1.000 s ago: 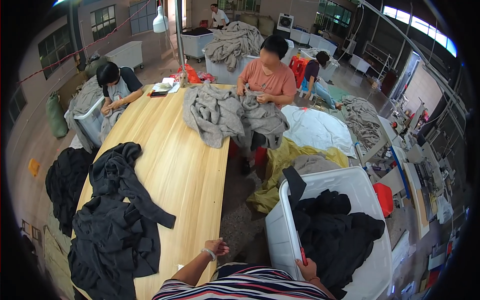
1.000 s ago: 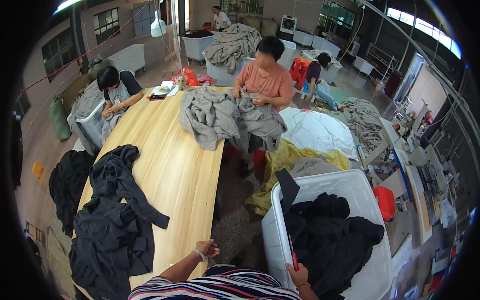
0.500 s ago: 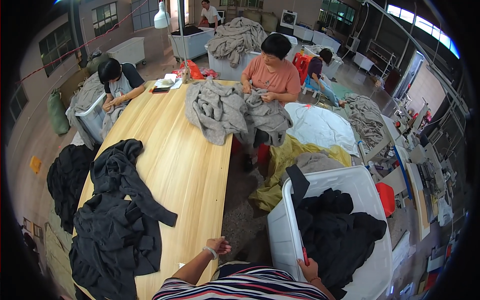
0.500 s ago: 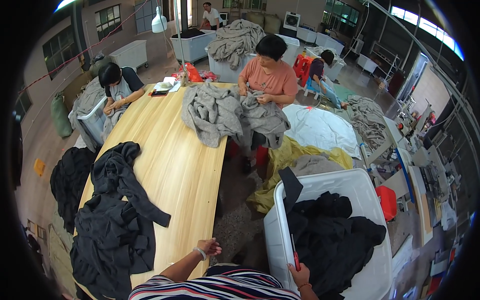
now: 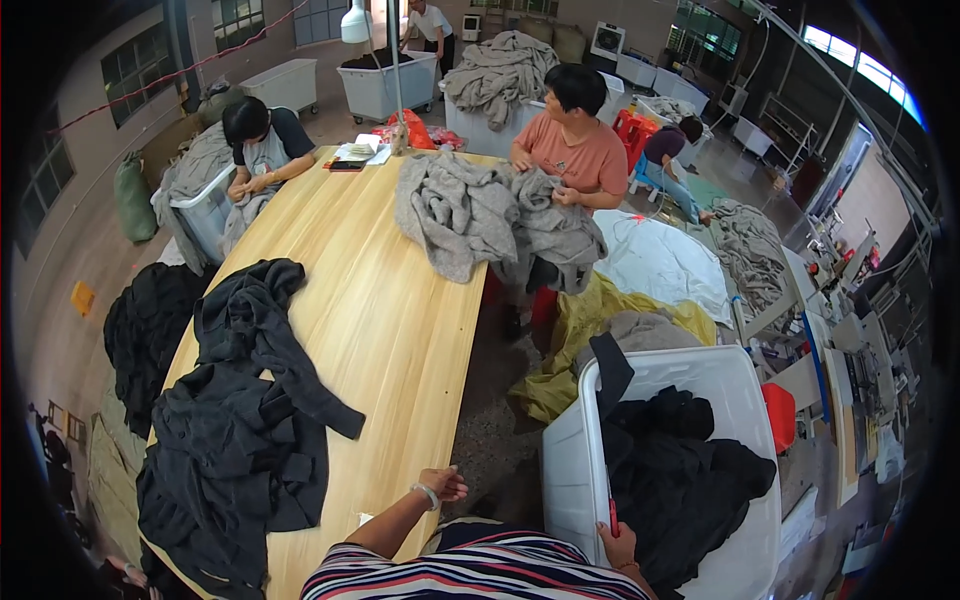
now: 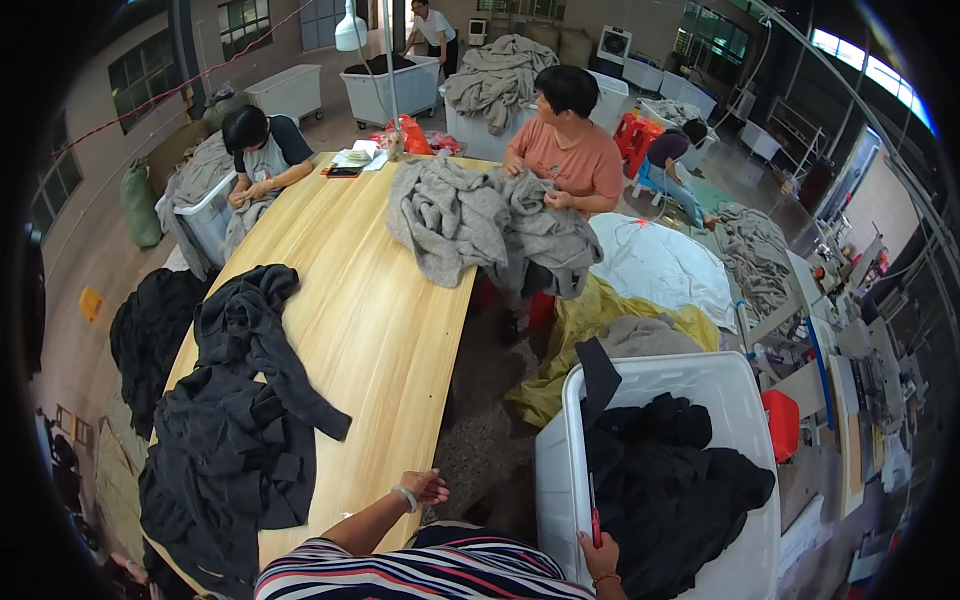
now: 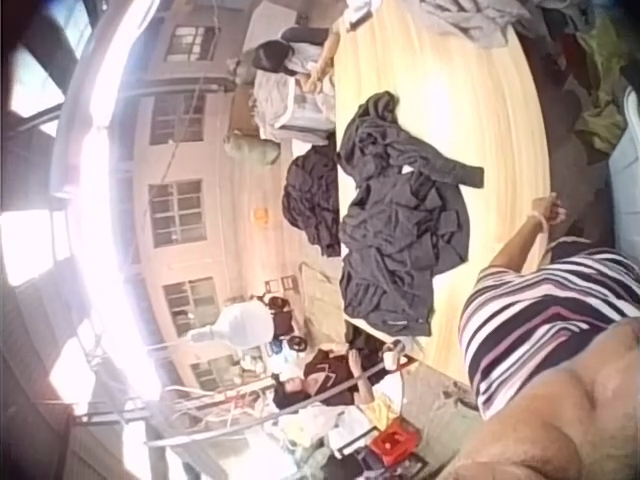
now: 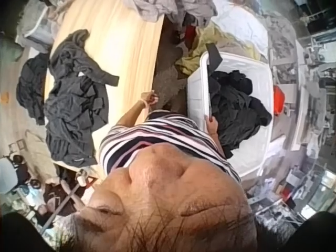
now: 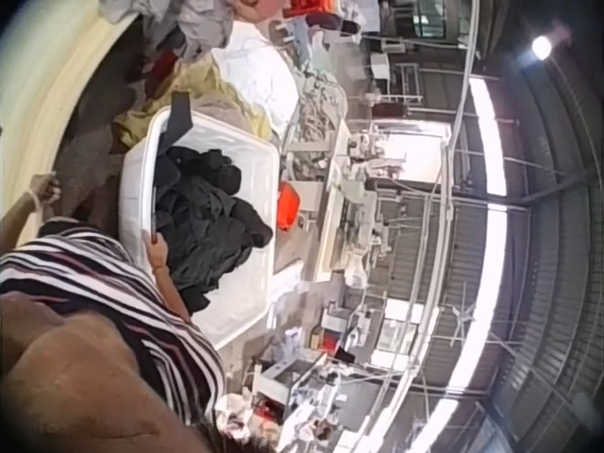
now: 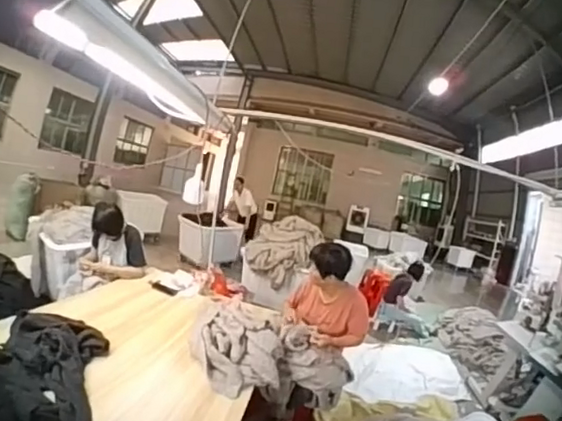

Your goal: Trim excess threads from garments using scissors on a work table.

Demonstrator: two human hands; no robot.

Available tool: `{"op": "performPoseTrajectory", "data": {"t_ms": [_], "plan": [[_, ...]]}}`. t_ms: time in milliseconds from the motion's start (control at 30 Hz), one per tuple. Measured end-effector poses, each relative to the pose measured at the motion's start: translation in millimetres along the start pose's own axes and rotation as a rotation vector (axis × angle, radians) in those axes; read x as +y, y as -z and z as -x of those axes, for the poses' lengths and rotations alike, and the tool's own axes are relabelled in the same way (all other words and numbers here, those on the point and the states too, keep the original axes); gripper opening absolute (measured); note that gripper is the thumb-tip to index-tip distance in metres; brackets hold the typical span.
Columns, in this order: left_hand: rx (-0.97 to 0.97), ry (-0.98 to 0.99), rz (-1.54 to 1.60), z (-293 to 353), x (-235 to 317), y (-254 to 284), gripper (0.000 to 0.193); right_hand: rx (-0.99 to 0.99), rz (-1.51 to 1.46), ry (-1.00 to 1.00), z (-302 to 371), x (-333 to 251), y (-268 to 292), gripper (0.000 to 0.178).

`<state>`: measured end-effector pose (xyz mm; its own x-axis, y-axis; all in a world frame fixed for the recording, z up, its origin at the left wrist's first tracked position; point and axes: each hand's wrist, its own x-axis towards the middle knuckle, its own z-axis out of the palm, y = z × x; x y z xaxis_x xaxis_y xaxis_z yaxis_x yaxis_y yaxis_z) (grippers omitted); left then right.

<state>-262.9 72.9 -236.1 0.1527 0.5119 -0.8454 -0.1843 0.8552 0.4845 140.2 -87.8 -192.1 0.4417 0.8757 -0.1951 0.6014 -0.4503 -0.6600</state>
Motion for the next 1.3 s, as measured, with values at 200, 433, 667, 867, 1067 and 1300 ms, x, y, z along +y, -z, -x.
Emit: {"op": "performPoseTrajectory", "data": {"t_ms": [200,433,667,867,1067,1300], "plan": [[0.005,0.005,-0.014,-1.6,-1.4,1.7,0.039,0.008,-0.008,0.036,-0.5,1.5,-1.8,0.039],[-0.015,0.004,-0.009,-6.4,-3.2,1.9,0.04,0.035,-0.037,0.019,-1.6,5.3,-3.6,0.043],[-0.029,0.003,0.02,-11.1,-6.1,3.2,0.038,0.044,-0.065,0.044,-0.2,3.5,-4.1,0.041],[-0.034,0.007,0.019,-10.9,-5.1,2.8,0.037,0.037,-0.069,0.042,-3.5,12.9,-6.4,0.043],[-0.028,0.013,0.017,-8.6,-2.4,1.4,0.036,0.012,-0.032,0.054,-4.6,12.8,-4.9,0.041],[-0.038,0.002,0.0,-8.3,-2.1,-2.6,0.038,0.037,-0.049,0.059,1.1,11.6,0.0,0.041]]}}
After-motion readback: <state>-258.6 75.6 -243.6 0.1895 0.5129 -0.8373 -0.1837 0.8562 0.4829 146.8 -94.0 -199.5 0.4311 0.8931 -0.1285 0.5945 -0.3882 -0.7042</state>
